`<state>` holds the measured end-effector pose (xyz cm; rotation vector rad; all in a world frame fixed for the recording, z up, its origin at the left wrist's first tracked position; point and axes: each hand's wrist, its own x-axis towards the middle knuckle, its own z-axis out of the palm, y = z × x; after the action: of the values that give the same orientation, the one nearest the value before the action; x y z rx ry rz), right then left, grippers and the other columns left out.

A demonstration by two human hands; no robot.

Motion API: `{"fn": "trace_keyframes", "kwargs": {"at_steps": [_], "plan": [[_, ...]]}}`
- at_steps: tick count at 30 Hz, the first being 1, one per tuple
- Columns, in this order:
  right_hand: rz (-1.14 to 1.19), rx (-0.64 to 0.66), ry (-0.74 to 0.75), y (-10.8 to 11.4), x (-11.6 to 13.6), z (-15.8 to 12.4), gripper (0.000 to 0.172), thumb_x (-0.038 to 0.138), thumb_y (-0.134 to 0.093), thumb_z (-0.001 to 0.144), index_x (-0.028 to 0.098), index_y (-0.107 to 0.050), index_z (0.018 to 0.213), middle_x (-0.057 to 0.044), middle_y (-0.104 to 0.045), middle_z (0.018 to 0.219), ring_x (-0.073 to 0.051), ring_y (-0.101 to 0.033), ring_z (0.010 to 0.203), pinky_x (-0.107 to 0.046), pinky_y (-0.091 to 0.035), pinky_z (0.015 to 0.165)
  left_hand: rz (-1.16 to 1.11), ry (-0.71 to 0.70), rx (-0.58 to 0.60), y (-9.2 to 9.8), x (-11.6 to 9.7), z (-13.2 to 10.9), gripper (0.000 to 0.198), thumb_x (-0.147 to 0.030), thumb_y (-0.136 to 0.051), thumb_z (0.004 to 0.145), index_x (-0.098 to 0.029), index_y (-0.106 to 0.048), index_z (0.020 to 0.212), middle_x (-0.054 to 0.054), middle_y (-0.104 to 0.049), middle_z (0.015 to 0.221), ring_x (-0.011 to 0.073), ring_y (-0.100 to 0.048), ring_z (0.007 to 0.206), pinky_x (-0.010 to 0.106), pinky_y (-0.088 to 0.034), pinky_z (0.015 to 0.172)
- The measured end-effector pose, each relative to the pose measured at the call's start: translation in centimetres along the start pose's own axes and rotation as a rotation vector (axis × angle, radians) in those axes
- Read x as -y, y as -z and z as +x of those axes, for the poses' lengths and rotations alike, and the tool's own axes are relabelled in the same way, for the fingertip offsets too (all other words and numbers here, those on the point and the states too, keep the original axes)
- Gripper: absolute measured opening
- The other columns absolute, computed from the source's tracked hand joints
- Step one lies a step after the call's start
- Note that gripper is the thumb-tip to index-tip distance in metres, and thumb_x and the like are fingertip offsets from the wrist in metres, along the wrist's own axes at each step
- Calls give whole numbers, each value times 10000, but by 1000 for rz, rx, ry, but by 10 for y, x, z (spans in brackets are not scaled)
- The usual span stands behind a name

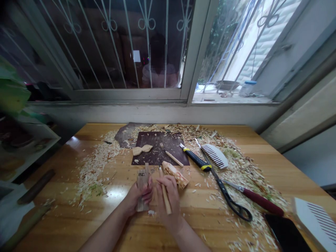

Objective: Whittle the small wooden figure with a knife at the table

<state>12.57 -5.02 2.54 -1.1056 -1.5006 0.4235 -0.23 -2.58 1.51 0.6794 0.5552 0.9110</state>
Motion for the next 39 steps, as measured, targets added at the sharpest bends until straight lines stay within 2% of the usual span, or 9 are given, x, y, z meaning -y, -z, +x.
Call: {"fn": "trace_keyframes", "kwargs": {"at_steps": [4, 8, 11, 17, 23, 26, 30, 34, 39], "plan": [[-115, 93, -26, 3, -6, 6, 261, 98, -445, 804, 236, -532, 1008, -58, -504, 960, -193, -518, 934, -347, -446, 810, 16, 1, 4, 2, 0, 1, 498, -508, -737, 535, -196, -422, 761, -108, -341, 509, 23, -238, 391, 163, -235, 384], [-185, 330, -124, 3, -18, 8, 535, 14, -407, 721, 257, -481, 1193, -77, -484, 1079, -209, -510, 989, -361, -445, 831, 179, -50, -51, 3, -2, 1, 474, -522, -712, 560, -191, -437, 760, -93, -363, 527, 36, -270, 408, 179, -255, 405], [-155, 306, -179, 2, -24, 9, 623, 41, -391, 752, 260, -325, 1331, -92, -455, 1173, -210, -493, 1015, -391, -431, 860, 319, -102, -112, 2, -3, -1, 424, -418, -762, 541, -161, -480, 728, -62, -421, 574, 54, -358, 496, 187, -303, 484], [208, 143, -317, 7, -16, 15, 335, 244, -419, 866, 238, -422, 1201, -77, -532, 1039, -180, -534, 907, -328, -474, 772, 568, -88, -160, -2, -5, -9, 482, -291, -770, 559, -188, -512, 952, -26, -475, 768, 79, -414, 623, 179, -330, 561], [398, 337, -227, 13, -5, 18, 492, 365, -571, 788, 238, -390, 1227, -86, -526, 1156, -215, -493, 1078, -374, -389, 939, 662, -74, 30, -9, -13, -14, 540, -276, -739, 606, -181, -514, 1088, -16, -500, 771, 93, -428, 626, 173, -320, 548], [378, 418, -275, 14, -2, 19, 303, 329, -574, 787, 220, -505, 1061, -62, -584, 997, -195, -551, 957, -337, -444, 857, 549, -19, 134, -11, -11, -13, 608, -270, -749, 592, -191, -503, 1142, 19, -552, 897, 127, -503, 747, 194, -376, 650], [350, 492, -341, 17, -2, 24, 145, 272, -559, 794, 206, -537, 922, -28, -593, 877, -159, -571, 831, -286, -475, 750, 478, 8, 123, -9, -3, -12, 628, -247, -770, 559, -200, -524, 1135, 47, -565, 994, 161, -523, 868, 230, -395, 752], [291, 506, -381, 19, 3, 25, 93, 250, -539, 802, 202, -530, 881, -18, -601, 841, -149, -578, 780, -264, -482, 683, 567, 19, 73, -8, 1, -10, 463, -189, -760, 550, -175, -585, 978, 10, -559, 822, 126, -499, 716, 197, -382, 632], [94, 420, -359, 17, 15, 22, 50, 226, -540, 788, 205, -512, 824, -5, -595, 807, -149, -564, 763, -261, -454, 680, 783, -13, 16, -15, -1, -10, 66, -137, -590, 683, -154, -552, 734, -32, -469, 646, 90, -385, 574, 186, -309, 524]]}}
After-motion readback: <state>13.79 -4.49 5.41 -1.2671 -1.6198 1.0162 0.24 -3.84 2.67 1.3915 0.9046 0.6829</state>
